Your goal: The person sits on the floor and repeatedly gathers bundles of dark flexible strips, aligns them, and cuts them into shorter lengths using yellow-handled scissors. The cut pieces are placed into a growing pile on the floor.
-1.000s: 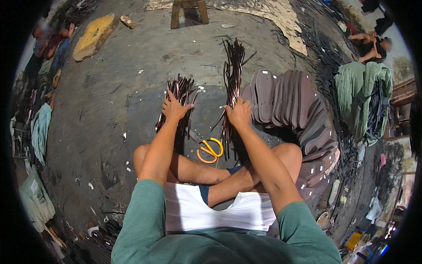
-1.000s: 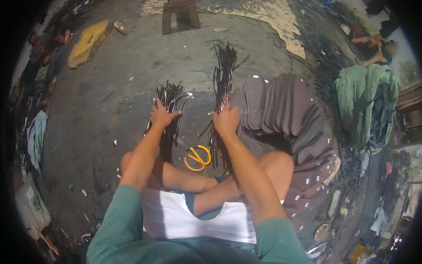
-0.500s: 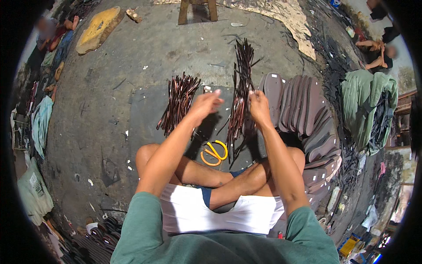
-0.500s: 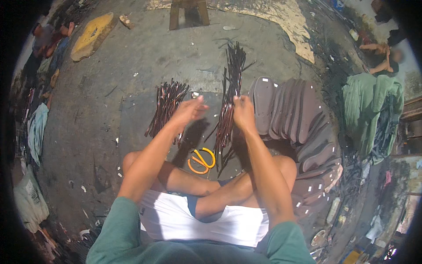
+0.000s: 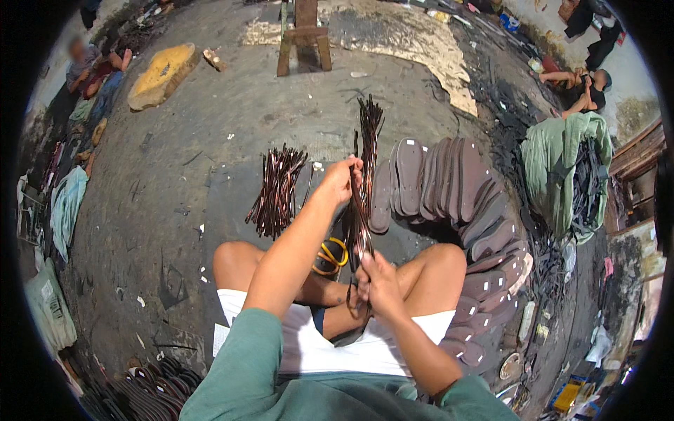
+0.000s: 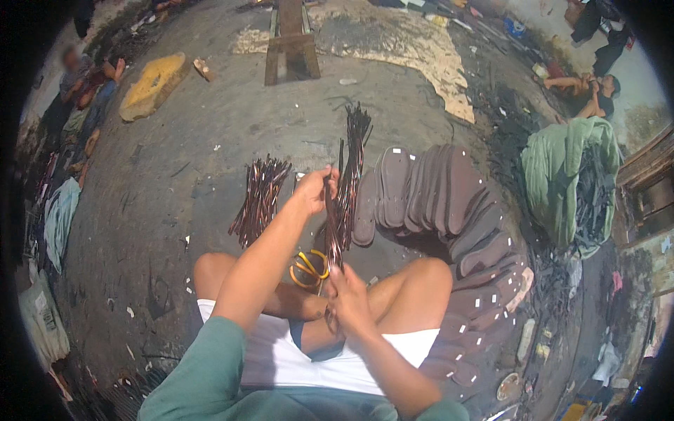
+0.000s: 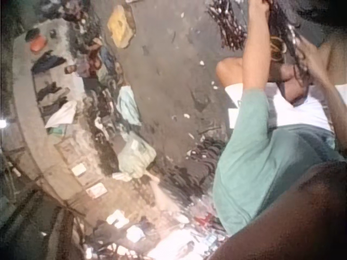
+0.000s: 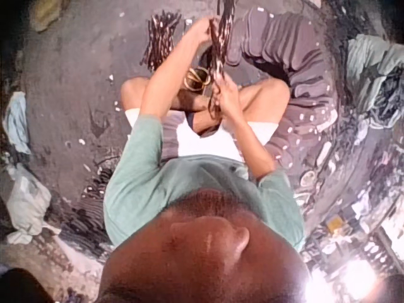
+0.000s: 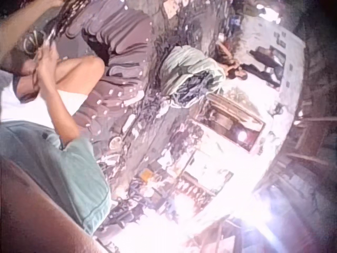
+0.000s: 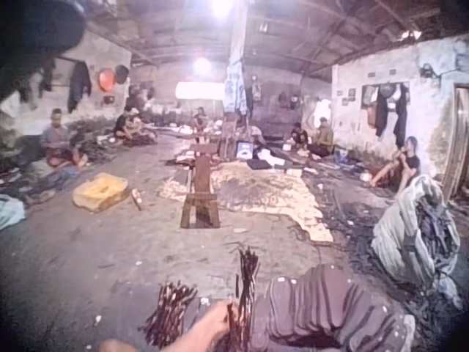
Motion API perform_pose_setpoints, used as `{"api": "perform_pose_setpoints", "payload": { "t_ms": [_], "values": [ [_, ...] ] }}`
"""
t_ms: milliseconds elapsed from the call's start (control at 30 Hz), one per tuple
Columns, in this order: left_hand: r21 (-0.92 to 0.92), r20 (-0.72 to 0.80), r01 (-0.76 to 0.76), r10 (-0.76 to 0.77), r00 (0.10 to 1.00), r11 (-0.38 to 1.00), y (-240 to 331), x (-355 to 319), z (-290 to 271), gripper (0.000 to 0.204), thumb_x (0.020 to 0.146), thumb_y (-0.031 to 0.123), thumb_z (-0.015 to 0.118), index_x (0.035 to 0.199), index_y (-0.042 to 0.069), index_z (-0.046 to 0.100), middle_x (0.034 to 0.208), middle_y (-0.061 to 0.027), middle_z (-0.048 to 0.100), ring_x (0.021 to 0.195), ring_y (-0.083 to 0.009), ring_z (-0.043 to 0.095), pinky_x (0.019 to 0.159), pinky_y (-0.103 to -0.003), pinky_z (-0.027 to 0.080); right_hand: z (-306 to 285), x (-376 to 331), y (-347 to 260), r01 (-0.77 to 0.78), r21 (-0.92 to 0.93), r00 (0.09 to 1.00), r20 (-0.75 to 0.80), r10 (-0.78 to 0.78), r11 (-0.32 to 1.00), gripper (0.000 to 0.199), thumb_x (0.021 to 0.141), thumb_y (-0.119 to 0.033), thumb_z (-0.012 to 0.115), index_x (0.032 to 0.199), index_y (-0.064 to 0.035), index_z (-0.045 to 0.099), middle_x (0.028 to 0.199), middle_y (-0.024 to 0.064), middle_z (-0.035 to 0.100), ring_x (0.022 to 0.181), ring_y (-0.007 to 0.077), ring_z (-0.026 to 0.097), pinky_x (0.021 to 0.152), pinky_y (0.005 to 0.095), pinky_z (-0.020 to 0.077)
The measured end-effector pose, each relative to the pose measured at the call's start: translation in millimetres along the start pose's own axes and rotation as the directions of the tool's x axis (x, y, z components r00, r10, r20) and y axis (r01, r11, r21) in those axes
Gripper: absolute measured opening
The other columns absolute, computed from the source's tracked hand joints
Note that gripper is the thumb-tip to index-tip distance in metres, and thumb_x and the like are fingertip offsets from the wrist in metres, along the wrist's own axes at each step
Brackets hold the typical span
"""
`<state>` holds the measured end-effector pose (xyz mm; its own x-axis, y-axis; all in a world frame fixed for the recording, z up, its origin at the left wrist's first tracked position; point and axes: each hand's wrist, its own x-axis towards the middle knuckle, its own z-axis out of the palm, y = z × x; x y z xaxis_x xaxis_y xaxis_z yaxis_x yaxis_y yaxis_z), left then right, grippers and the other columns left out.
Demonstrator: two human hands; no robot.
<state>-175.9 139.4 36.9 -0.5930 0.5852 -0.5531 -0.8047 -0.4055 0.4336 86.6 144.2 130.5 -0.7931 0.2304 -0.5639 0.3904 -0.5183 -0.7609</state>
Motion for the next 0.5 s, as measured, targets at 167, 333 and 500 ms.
{"api": "perform_pose_setpoints", "payload": {
  "t_ms": [167, 333, 500],
  "values": [
    [0.092, 0.165, -0.346, 0.329, 0.930, 0.934, 41, -77, 48, 0.024, 0.099, 0.027, 0.051, 0.112, 0.007, 0.056, 0.076, 0.0050, 0.051, 0.057, -0.0044, 0.042, 0.047, -0.019, 0.036, -13, -6, 21, 0.090, 0.000, 0.996, 0.005, -0.090, 0.996, 0.034, 0.100, -0.037, 0.046, 0.114, -0.0067, 0.052, 0.063, -0.0018, 0.049, 0.045, 0.0037, 0.036, 0.041, 0.0198, 0.0322],
    [-0.007, 0.187, -0.553, 0.545, 0.817, 0.833, 96, -122, 68, 0.025, 0.099, 0.027, 0.050, 0.110, 0.007, 0.059, 0.078, 0.0035, 0.053, 0.063, -0.0074, 0.048, 0.057, -0.022, 0.044, -11, -18, 4, 0.210, -0.174, 0.975, 0.113, -0.193, 0.962, 0.037, 0.100, -0.043, 0.043, 0.110, -0.0078, 0.053, 0.063, -0.0044, 0.042, 0.048, 0.0035, 0.033, 0.042, 0.0202, 0.0297],
    [-0.109, 0.248, -0.651, 0.654, 0.714, 0.752, 168, -153, 71, 0.025, 0.099, 0.027, 0.049, 0.111, 0.007, 0.057, 0.076, 0.0053, 0.050, 0.058, -0.0045, 0.043, 0.049, -0.020, 0.039, -18, -23, 23, 0.277, -0.138, 0.947, 0.209, -0.245, 0.951, 0.028, 0.102, -0.034, 0.044, 0.106, -0.0081, 0.051, 0.064, -0.0046, 0.039, 0.053, 0.0039, 0.035, 0.047, 0.0199, 0.0296]
  ]
}}
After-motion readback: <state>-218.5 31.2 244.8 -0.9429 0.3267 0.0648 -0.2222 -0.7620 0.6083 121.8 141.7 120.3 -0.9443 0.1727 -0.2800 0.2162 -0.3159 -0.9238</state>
